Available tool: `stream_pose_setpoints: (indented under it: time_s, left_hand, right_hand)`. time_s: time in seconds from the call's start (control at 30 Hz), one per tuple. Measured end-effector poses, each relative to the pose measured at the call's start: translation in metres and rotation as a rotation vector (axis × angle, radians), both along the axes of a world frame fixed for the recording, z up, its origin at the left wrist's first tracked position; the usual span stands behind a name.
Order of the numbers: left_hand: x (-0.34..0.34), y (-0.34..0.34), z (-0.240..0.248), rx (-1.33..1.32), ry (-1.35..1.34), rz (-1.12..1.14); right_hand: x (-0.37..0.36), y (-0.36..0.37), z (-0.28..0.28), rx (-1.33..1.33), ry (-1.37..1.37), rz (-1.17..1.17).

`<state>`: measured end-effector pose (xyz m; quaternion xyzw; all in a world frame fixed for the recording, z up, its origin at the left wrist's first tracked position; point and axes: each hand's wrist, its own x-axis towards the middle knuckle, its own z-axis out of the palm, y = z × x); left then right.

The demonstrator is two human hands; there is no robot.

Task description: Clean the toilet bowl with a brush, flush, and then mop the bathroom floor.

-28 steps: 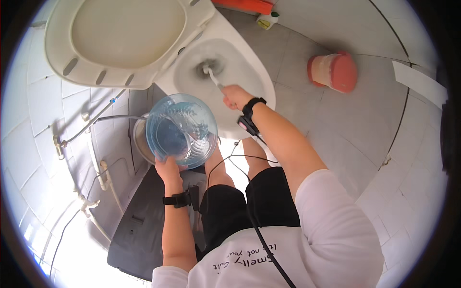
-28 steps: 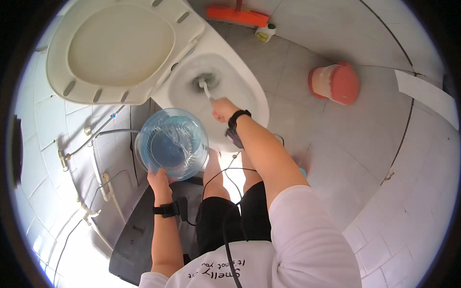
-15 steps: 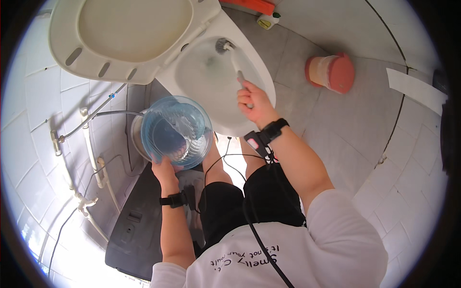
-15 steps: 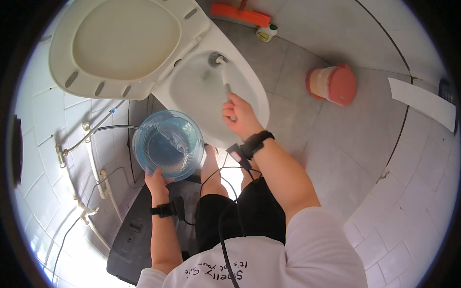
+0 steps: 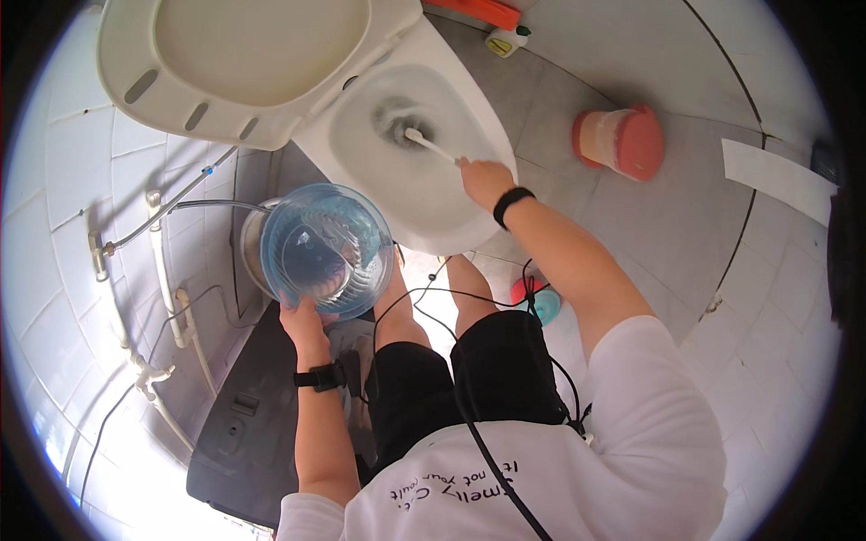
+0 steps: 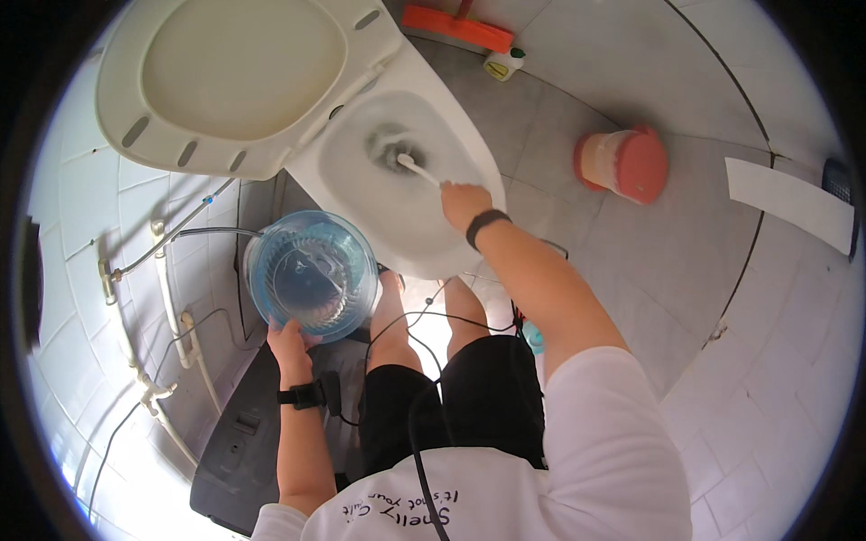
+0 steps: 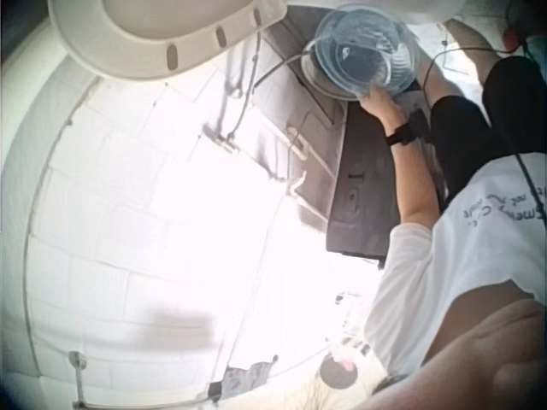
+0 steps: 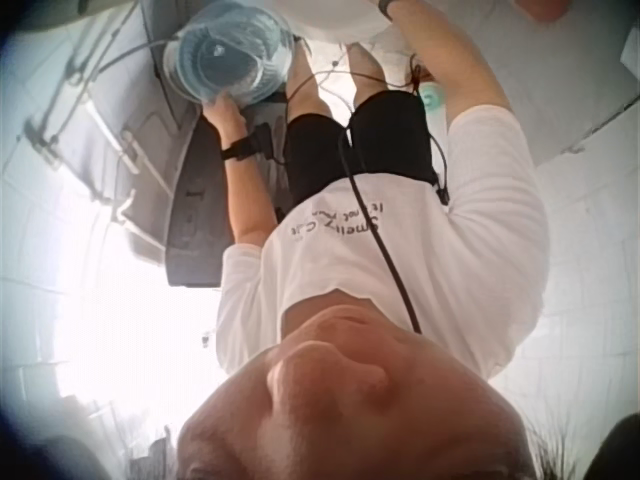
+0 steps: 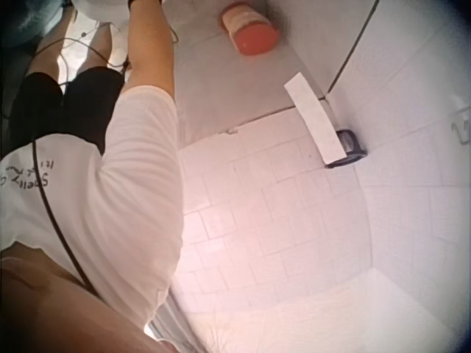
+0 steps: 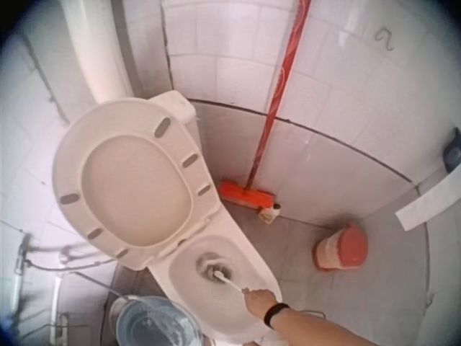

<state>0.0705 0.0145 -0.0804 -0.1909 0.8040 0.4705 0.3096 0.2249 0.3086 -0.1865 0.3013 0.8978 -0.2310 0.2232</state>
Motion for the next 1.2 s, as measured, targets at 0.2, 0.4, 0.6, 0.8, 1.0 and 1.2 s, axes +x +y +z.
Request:
stream_pose_setpoints:
  time_s: [0.2,0.4,0.6,0.8,1.0,1.2]
  left_hand:
    - [0.006,0.007,0.001,0.036,-0.002,0.021]
    - [0.001,-0.009,-0.006,0.032,-0.039,0.076]
    - [-0.004,-0.011,-0.005,0.085,-0.015,0.106]
    - [-0.011,-0.017,-0.004,0.027,-0.036,0.081]
    - [-0.012,-0.017,-0.01,-0.001,0.01,0.108]
    - [-0.01,-0.023,-0.009,0.036,0.032,0.103]
  right_hand:
    - [-0.045,0.034,-0.002,0.236,0.035,0.106]
    - [-0.006,0.042,0.066,0.334,-0.024,0.116]
    - [0.057,0.008,0.08,0.275,-0.264,0.127]
    - [0.009,0.024,0.08,0.314,-0.266,0.149]
    - [0.002,0.036,0.078,0.321,-0.304,0.147]
    - [0.073,-0.014,0.103,0.061,-0.396,0.213]
